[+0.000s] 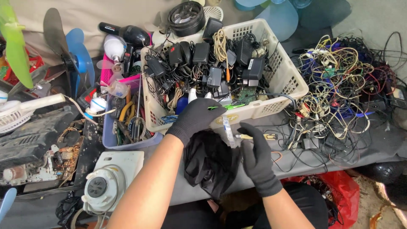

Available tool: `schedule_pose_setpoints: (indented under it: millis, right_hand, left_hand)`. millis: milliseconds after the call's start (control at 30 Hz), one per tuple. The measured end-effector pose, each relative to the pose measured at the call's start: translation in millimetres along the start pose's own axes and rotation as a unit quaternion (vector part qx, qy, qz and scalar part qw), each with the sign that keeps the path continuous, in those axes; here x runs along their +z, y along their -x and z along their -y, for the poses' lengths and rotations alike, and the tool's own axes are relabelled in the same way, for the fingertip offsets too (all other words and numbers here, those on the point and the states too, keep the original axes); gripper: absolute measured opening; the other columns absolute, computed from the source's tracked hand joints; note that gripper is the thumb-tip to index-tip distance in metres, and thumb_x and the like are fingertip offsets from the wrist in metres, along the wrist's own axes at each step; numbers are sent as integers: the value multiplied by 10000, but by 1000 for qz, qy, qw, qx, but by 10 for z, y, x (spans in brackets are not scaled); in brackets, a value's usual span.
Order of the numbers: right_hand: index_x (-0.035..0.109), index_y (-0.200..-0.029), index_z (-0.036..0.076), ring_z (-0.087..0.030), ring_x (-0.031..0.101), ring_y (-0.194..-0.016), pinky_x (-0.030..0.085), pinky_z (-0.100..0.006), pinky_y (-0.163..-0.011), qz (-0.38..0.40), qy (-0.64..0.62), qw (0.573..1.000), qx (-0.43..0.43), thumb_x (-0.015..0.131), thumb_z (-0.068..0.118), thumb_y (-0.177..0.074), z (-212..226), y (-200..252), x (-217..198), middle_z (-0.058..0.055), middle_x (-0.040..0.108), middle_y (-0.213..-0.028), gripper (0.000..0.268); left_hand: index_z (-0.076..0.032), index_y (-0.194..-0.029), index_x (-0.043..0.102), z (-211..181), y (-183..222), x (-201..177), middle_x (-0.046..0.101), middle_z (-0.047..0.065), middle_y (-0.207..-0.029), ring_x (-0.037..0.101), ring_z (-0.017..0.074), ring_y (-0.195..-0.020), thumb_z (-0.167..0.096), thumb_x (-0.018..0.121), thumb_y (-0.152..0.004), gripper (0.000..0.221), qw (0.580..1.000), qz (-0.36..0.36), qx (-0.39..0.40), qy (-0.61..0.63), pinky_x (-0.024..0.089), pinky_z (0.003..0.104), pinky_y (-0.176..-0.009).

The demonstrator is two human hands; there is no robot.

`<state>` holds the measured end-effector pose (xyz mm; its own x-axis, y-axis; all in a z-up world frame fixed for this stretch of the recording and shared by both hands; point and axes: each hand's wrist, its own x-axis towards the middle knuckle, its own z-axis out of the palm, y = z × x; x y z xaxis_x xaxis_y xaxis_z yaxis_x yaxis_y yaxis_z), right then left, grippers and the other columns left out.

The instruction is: The person is organizing and sorting through various electronic cables and power adapters on a cluttered workbench, including wrapping a cable and placing it in a pouch.

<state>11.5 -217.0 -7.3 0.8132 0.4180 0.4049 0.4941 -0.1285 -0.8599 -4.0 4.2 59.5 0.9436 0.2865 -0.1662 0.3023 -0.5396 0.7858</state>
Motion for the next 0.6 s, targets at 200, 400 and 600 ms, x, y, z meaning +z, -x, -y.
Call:
schedule_pose_setpoints:
  millis: [200,400,600]
  right_hand:
    - [747,-1175,205,-363,691,-1048,556,-454,-908,110,238,965,-12,715,309,-939,-1230,-271,-327,-83,754,-1028,259]
    - [775,-1064,245,-342,730,-964,574,-438,-800,188,341,915,-103,810,330,-756,-1007,-338,-380,-66,773,-978,322]
    - [773,-1077,237,-314,718,-969,555,-406,-840,195,341,912,-118,729,303,-847,-1181,-311,-344,-51,766,-990,244]
  left_hand:
    - [-173,-1287,727,285,-182,108,669,153,-1370,437,301,-1462,-402,641,-985,389,999,4,32,-34,104,444,-1288]
    - [-208,-1385,660,102,-41,22,644,128,-1408,425,301,-1458,-354,613,-1013,401,999,7,44,8,190,474,-1267]
    - [-144,-1366,670,40,2,-65,654,204,-1367,538,394,-1348,-295,517,-1063,371,997,32,60,21,375,493,-1170]
